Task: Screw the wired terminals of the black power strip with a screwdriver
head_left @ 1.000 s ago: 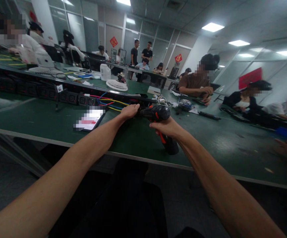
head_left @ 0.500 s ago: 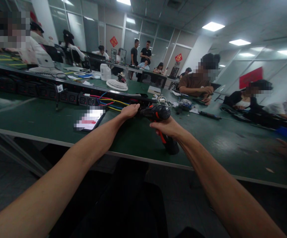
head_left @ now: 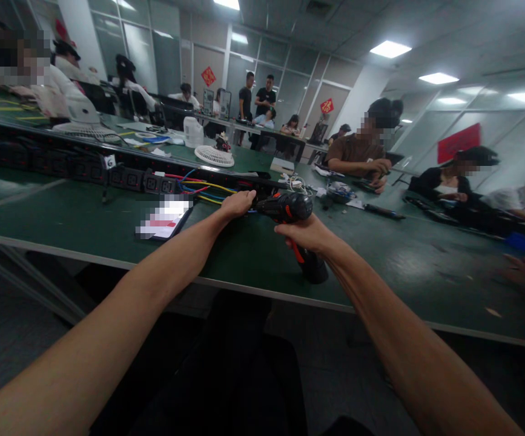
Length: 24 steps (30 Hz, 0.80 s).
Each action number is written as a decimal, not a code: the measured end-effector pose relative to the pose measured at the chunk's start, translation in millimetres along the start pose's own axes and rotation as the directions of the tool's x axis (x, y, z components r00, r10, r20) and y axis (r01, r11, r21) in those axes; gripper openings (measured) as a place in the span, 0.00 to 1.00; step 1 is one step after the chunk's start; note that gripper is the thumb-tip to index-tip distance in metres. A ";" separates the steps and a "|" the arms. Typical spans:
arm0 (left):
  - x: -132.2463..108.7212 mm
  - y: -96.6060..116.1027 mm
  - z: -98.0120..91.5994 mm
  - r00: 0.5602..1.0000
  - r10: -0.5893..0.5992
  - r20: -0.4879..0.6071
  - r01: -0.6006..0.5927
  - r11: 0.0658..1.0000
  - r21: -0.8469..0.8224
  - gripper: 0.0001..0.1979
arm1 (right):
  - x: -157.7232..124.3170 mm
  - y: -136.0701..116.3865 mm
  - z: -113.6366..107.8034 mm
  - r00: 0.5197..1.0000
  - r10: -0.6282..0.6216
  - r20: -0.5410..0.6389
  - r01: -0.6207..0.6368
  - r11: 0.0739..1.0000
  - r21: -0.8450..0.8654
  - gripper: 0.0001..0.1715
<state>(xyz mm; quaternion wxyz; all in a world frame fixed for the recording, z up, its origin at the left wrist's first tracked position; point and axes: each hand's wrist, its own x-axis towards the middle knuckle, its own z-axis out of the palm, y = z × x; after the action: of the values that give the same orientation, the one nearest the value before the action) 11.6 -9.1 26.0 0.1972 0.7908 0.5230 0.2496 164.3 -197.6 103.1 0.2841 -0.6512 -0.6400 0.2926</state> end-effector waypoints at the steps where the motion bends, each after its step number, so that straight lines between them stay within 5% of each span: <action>1: 0.1 0.0 0.1 1.000 -0.006 0.001 0.006 1.000 -0.001 0.33 | 0.2 0.4 -0.2 1.000 -0.001 0.004 0.001 1.000 -0.002 0.07; 24: 1.8 -2.7 1.8 0.999 0.046 -0.014 -0.045 0.999 0.022 0.33 | -1.7 0.1 -0.1 1.000 0.000 0.001 0.000 1.000 -0.014 0.08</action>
<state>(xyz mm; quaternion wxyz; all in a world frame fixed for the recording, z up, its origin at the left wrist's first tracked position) 11.3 -6.5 23.4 0.1793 0.8027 0.5089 0.2542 164.5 -199.3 103.1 0.2790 -0.6532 -0.6420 0.2885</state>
